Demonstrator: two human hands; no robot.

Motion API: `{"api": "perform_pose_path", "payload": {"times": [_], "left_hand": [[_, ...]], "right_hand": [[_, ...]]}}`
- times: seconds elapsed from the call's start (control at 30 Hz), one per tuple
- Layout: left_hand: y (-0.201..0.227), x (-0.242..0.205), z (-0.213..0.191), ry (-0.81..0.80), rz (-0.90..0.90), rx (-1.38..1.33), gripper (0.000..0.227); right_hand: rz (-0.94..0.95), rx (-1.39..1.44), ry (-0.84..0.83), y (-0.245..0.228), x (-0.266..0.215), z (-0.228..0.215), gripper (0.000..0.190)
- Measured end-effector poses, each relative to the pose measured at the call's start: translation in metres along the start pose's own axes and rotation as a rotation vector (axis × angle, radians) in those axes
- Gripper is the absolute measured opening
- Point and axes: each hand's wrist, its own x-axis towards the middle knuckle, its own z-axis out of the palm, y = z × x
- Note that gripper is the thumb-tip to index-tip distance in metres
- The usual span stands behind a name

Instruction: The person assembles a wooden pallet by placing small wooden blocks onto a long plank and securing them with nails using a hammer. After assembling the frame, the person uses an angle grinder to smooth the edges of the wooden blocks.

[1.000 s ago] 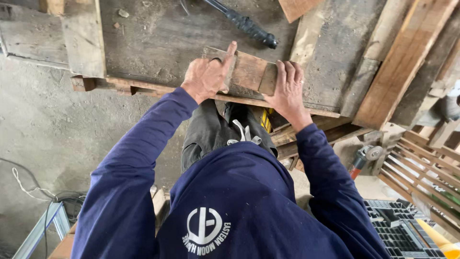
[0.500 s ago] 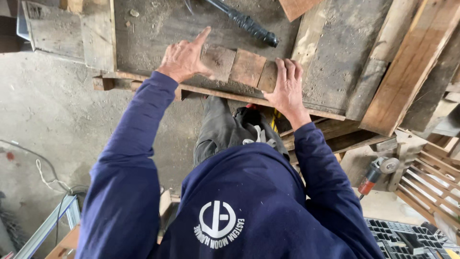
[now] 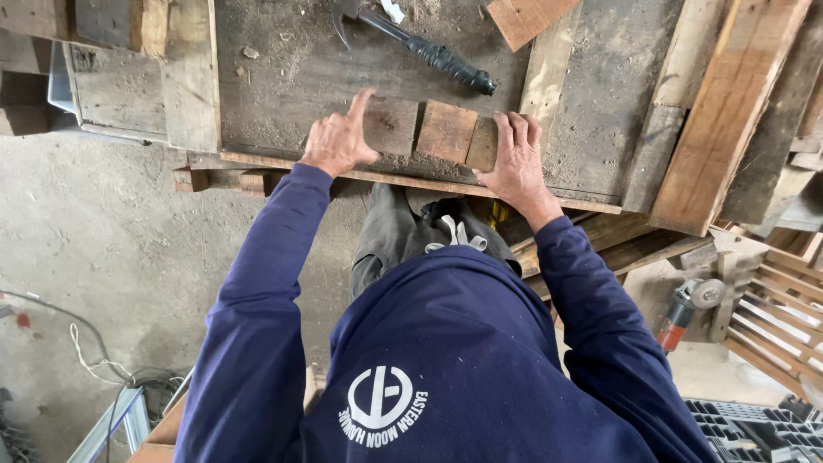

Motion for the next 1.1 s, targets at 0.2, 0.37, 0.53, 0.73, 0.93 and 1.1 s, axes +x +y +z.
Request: {"api": "perform_pose_path", "payload": {"times": [0.2,0.37,0.53,0.73,0.93,1.1], "left_hand": [[-0.033,-0.014,-0.023,-0.058,-0.069,0.079,0.107],[-0.044,-0.036,-0.029,-0.113,-0.031,0.106,0.112],[-0.031,-0.051,-0.012,0.008,0.032,0.118,0.120],[0.002,-0.048,-0.051,-0.128,-0.076,0.162,0.145],[0.074,-0.014,-0.053,-0.148,0.011,0.171,0.122],[0.122,0.030,0.000,-0.060,0.181,0.438,0.106]], "right_hand": [[0.006,-0.002,0.007,-0.004,-0.001,-0.003,0.108],[0.025,0.022,0.005,-0.009,0.001,-0.008,0.107],[0.039,0.045,-0.007,-0.011,0.004,-0.012,0.107],[0.037,0.061,0.009,-0.010,0.002,-0.012,0.107],[0.010,0.038,0.033,-0.004,0.000,-0.004,0.108],[-0.032,0.035,0.064,-0.001,0.002,0.000,0.104]]}}
